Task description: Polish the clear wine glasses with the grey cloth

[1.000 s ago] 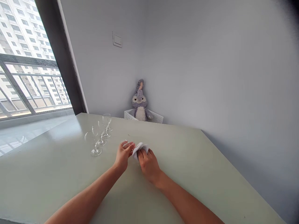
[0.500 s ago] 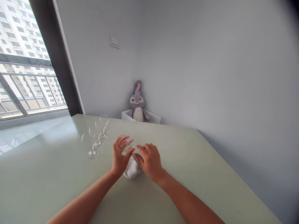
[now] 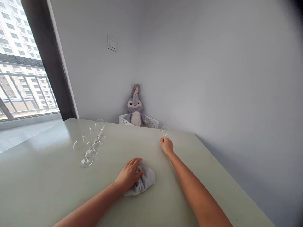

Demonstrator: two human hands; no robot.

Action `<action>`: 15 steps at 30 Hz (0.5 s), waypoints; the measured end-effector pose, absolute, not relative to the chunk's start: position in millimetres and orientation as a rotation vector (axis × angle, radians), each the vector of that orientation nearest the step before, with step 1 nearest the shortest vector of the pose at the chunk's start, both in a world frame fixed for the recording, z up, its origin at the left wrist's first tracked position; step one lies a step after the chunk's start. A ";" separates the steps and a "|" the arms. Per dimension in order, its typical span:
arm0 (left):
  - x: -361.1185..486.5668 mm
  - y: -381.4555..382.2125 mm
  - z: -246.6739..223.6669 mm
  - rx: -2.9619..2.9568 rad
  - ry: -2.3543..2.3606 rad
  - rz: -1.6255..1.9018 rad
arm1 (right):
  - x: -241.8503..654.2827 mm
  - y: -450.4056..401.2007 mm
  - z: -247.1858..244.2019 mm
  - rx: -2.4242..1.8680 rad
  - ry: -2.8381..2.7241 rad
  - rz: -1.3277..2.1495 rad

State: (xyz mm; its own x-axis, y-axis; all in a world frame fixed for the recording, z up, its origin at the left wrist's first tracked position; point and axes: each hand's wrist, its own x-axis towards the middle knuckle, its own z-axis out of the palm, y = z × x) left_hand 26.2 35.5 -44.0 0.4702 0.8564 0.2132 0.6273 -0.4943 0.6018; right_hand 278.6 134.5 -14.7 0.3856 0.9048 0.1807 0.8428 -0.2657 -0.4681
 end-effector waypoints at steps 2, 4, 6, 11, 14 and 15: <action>26.3 35.5 -44.0 2.292 1.224 0.694 | 298.5 151.0 -20.5 -2.222 -1.418 0.186; 26.0 34.6 -41.8 2.286 1.216 0.704 | 311.9 162.3 -27.0 -2.266 -1.354 0.205; 25.6 33.7 -39.4 2.286 1.197 0.715 | 320.5 169.6 -33.2 -2.293 -1.306 0.224; 25.9 33.2 -38.4 2.288 1.201 0.705 | 331.2 177.1 -43.0 -2.297 -1.254 0.272; 26.0 32.1 -36.7 2.291 1.197 0.738 | 334.2 172.7 -43.1 -2.248 -1.268 0.310; 25.9 31.4 -35.5 2.288 1.193 0.776 | 335.3 168.8 -42.4 -2.224 -1.272 0.324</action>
State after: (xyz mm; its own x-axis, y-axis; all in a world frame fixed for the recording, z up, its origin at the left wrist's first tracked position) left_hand 25.9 31.4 -35.5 0.4693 0.8395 0.2738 0.5906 -0.5289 0.6094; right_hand 335.3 168.8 -42.4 0.5226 0.8503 0.0620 0.7172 -0.3992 -0.5711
